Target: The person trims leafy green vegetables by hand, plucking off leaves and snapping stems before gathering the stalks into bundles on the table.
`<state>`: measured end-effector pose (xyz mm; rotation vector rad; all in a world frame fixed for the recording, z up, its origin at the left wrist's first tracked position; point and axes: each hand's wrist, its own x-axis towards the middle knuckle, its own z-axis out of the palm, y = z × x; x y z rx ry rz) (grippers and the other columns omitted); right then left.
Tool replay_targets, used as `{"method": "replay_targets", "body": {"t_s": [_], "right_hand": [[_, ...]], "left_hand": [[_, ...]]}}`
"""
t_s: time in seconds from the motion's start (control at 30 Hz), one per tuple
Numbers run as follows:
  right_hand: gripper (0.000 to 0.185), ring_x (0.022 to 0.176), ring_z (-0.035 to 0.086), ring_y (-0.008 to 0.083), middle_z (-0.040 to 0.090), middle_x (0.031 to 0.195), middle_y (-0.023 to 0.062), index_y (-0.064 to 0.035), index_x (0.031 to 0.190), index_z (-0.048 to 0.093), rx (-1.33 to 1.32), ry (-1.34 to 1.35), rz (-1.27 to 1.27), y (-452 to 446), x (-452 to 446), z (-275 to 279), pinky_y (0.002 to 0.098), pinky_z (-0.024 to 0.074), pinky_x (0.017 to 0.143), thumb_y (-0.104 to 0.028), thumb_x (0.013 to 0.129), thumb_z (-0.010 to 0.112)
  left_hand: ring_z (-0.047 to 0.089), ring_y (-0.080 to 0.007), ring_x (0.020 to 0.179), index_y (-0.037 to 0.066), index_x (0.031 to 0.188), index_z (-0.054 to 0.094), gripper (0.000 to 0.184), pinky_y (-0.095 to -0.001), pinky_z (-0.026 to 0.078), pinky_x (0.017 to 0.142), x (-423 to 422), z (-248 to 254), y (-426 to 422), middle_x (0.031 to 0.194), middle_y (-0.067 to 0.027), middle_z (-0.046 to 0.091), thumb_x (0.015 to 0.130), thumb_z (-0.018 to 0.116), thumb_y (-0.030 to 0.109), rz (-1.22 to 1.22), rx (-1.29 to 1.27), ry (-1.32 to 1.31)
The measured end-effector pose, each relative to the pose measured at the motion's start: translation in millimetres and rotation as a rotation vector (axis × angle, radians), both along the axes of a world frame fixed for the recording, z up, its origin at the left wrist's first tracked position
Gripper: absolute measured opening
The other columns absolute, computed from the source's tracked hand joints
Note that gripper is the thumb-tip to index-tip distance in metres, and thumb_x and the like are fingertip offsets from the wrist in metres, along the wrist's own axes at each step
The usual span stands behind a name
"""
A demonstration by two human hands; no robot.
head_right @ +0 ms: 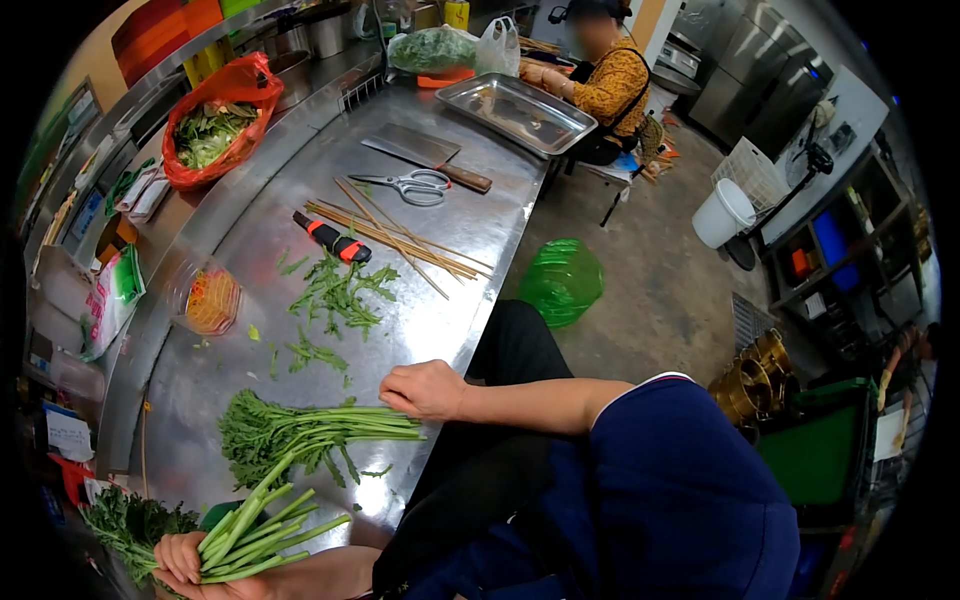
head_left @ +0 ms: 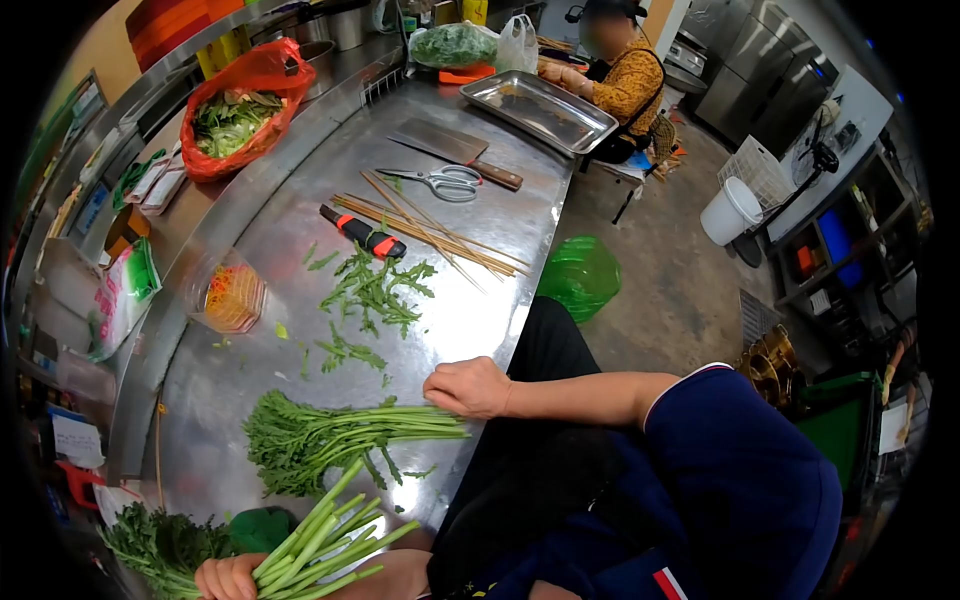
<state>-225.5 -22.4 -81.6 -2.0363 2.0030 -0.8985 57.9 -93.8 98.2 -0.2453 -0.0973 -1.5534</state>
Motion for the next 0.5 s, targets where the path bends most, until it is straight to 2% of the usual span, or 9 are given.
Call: {"method": "replay_targets", "body": {"t_s": [0.5], "right_hand": [[0.016,0.068,0.059,0.0220,0.056,0.074,0.0028,-0.0118,0.083,0.056,0.057,-0.031,-0.003,-0.4,0.9,2.9,0.0332,0.0467,0.056,-0.026,0.086,0.050]], "left_hand": [[0.038,-0.0086,0.048,0.010,0.068,0.041,0.021,-0.0216,0.035,0.047,0.9,-1.1,-2.1,0.058,0.0025,0.039,0.084,0.054,0.014,0.013,0.001,-0.003]]}}
